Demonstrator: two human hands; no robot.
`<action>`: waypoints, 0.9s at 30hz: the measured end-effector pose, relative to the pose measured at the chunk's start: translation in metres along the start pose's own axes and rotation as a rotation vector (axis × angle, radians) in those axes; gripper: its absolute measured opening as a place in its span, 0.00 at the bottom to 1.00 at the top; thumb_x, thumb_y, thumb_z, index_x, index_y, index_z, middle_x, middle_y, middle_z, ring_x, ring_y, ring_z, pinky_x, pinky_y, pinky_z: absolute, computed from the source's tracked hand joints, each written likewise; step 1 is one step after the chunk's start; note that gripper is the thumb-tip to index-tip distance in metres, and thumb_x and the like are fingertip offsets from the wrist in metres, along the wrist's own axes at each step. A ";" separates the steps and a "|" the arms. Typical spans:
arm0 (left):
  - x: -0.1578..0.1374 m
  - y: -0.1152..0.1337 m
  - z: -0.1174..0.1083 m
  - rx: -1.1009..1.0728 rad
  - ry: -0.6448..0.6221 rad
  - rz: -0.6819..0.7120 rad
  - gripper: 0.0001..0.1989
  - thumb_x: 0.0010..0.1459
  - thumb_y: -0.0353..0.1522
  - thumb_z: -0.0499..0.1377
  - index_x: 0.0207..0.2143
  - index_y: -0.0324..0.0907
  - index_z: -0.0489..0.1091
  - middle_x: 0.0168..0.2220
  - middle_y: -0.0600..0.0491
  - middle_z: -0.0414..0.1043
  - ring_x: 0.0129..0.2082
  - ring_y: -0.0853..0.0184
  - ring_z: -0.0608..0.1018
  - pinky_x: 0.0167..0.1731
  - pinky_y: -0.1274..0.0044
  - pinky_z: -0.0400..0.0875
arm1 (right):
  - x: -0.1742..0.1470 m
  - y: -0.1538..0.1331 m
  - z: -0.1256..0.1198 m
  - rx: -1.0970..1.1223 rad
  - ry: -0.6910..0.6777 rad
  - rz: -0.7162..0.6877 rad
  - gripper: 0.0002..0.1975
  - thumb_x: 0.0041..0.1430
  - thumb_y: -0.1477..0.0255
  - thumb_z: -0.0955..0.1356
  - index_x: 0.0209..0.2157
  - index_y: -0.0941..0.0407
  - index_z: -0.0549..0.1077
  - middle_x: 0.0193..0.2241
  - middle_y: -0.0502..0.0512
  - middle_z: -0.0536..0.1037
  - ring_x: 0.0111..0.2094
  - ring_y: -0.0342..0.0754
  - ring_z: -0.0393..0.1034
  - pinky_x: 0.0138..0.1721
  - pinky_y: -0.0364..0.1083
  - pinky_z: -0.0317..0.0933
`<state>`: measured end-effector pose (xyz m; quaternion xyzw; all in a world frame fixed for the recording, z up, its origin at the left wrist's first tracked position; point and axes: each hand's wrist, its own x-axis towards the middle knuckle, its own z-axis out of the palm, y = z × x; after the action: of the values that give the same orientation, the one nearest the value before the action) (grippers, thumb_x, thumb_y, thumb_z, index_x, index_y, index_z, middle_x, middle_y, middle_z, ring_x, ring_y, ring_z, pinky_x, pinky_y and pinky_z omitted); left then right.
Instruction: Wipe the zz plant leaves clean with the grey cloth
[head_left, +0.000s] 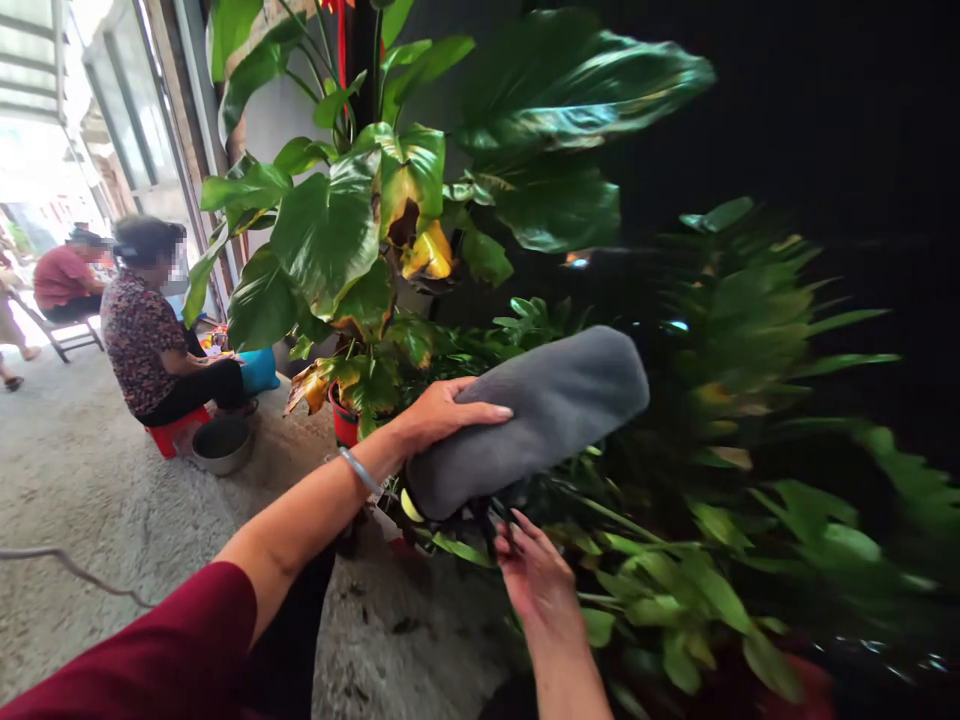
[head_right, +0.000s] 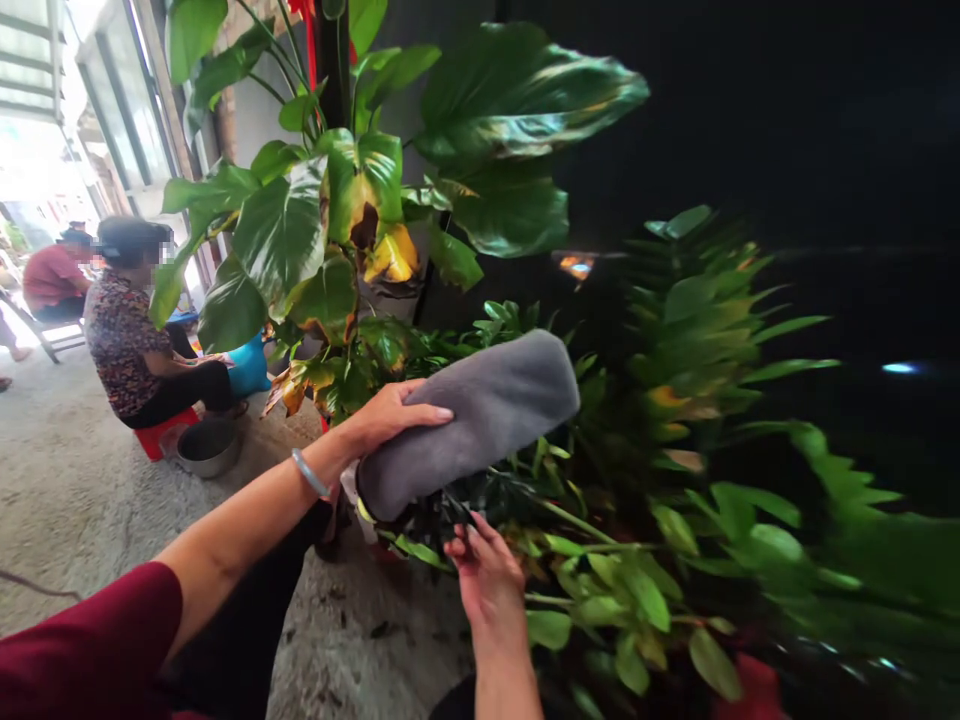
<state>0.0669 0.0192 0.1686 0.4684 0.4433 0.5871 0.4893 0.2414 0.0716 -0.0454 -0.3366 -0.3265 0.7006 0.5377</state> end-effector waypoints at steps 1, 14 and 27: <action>0.004 -0.008 0.001 0.020 0.043 -0.024 0.20 0.43 0.38 0.69 0.40 0.39 0.75 0.32 0.53 0.75 0.29 0.68 0.74 0.34 0.75 0.69 | 0.000 0.000 0.001 0.015 0.030 0.028 0.20 0.31 0.71 0.77 0.32 0.54 0.77 0.23 0.49 0.77 0.19 0.43 0.67 0.22 0.46 0.68; -0.030 -0.003 -0.040 -0.068 0.046 0.001 0.19 0.46 0.34 0.69 0.41 0.37 0.76 0.33 0.52 0.77 0.30 0.67 0.74 0.35 0.75 0.66 | -0.007 -0.005 0.014 0.030 0.009 0.101 0.24 0.27 0.70 0.80 0.32 0.55 0.77 0.22 0.50 0.78 0.18 0.41 0.66 0.22 0.43 0.68; -0.095 -0.045 -0.076 -0.140 0.268 -0.173 0.24 0.39 0.39 0.71 0.39 0.37 0.76 0.28 0.52 0.77 0.24 0.69 0.75 0.28 0.77 0.68 | -0.022 -0.018 0.026 0.021 -0.087 0.104 0.24 0.31 0.70 0.79 0.36 0.54 0.78 0.20 0.48 0.76 0.17 0.39 0.63 0.21 0.42 0.64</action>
<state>0.0069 -0.0740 0.1011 0.3109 0.5013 0.6292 0.5061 0.2340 0.0518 -0.0134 -0.3167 -0.3242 0.7451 0.4893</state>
